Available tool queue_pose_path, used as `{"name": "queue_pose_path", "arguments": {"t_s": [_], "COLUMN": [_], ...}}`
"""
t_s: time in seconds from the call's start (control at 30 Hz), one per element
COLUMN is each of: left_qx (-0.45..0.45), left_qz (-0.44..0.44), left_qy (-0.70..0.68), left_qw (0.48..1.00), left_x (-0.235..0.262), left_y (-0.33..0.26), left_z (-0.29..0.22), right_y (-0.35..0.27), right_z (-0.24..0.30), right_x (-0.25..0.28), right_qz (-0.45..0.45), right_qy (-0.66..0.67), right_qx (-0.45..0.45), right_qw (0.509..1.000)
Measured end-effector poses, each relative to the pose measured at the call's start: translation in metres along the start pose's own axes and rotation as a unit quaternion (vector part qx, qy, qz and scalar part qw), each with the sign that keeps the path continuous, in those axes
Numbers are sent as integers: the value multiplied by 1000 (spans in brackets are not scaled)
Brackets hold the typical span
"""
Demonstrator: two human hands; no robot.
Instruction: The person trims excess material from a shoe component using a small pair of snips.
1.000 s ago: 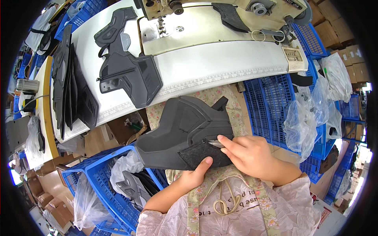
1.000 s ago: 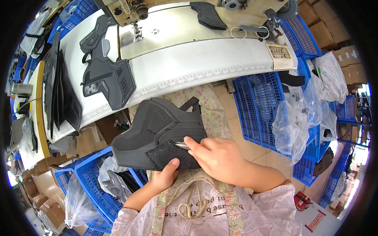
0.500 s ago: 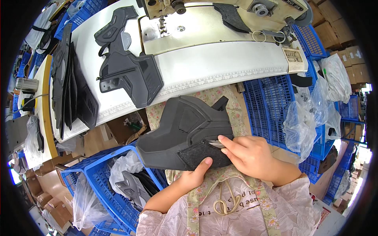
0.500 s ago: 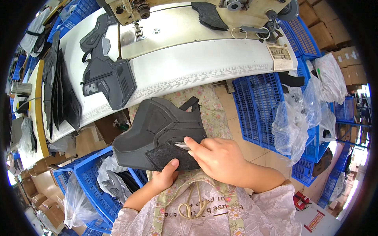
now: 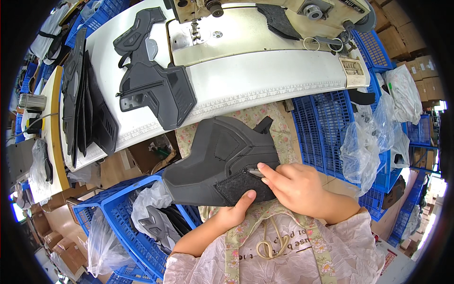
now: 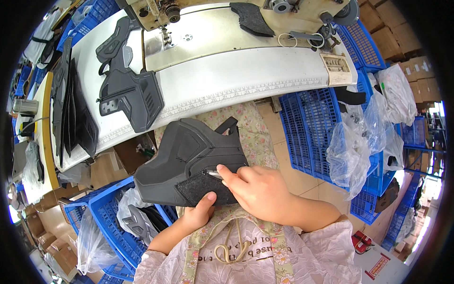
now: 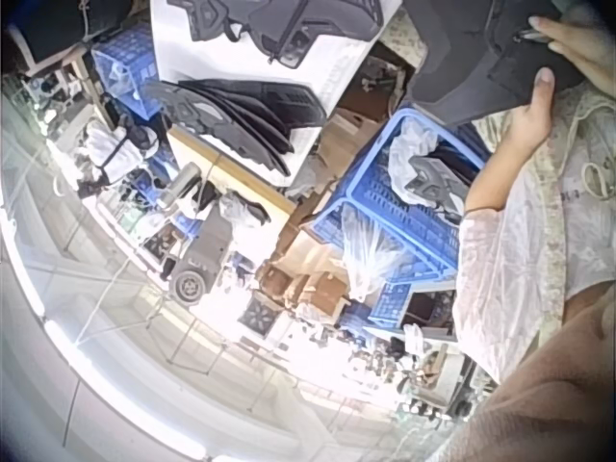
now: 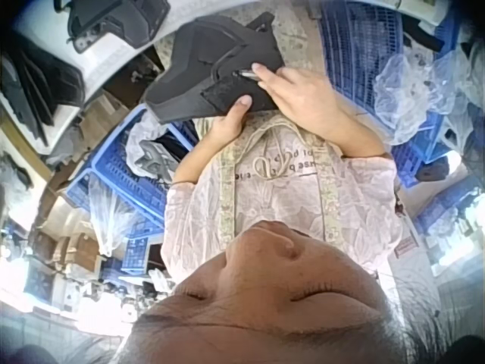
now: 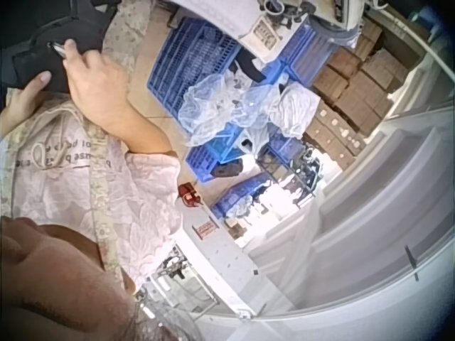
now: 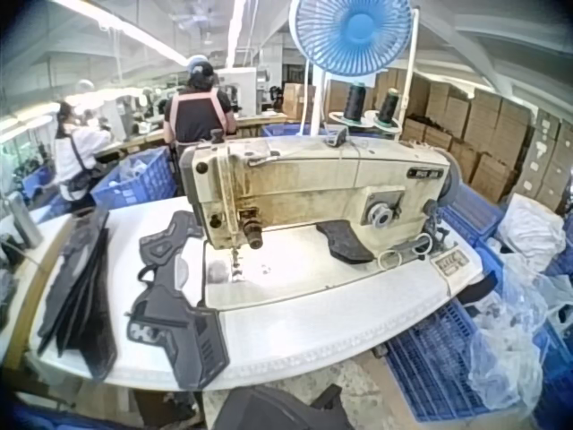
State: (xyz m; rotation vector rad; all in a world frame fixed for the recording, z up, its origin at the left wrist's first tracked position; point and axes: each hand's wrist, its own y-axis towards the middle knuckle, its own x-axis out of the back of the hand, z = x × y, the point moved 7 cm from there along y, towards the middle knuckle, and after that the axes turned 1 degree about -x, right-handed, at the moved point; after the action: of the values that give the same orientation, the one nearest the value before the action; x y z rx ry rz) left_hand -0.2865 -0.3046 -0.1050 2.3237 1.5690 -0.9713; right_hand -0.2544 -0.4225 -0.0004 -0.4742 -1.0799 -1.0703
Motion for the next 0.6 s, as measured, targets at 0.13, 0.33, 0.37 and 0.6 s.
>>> {"name": "queue_pose_path", "arguments": {"t_s": [0.13, 0.33, 0.37, 0.6], "left_qx": [-1, 44, 44, 11], "left_qz": [-2, 11, 11, 0], "left_qy": [14, 26, 26, 35], "left_qw": [1000, 999, 999, 999], "left_x": [3, 2, 3, 5], "left_y": [0, -1, -1, 2], "left_z": [3, 8, 8, -6], "right_y": [-1, -2, -2, 0], "right_z": [0, -3, -3, -12], "right_x": [-1, -1, -1, 5], "right_qz": [2, 5, 5, 7], "right_qy": [-2, 10, 10, 84], "right_qx": [0, -1, -1, -59], "right_qw": [1000, 1000, 1000, 995]}}
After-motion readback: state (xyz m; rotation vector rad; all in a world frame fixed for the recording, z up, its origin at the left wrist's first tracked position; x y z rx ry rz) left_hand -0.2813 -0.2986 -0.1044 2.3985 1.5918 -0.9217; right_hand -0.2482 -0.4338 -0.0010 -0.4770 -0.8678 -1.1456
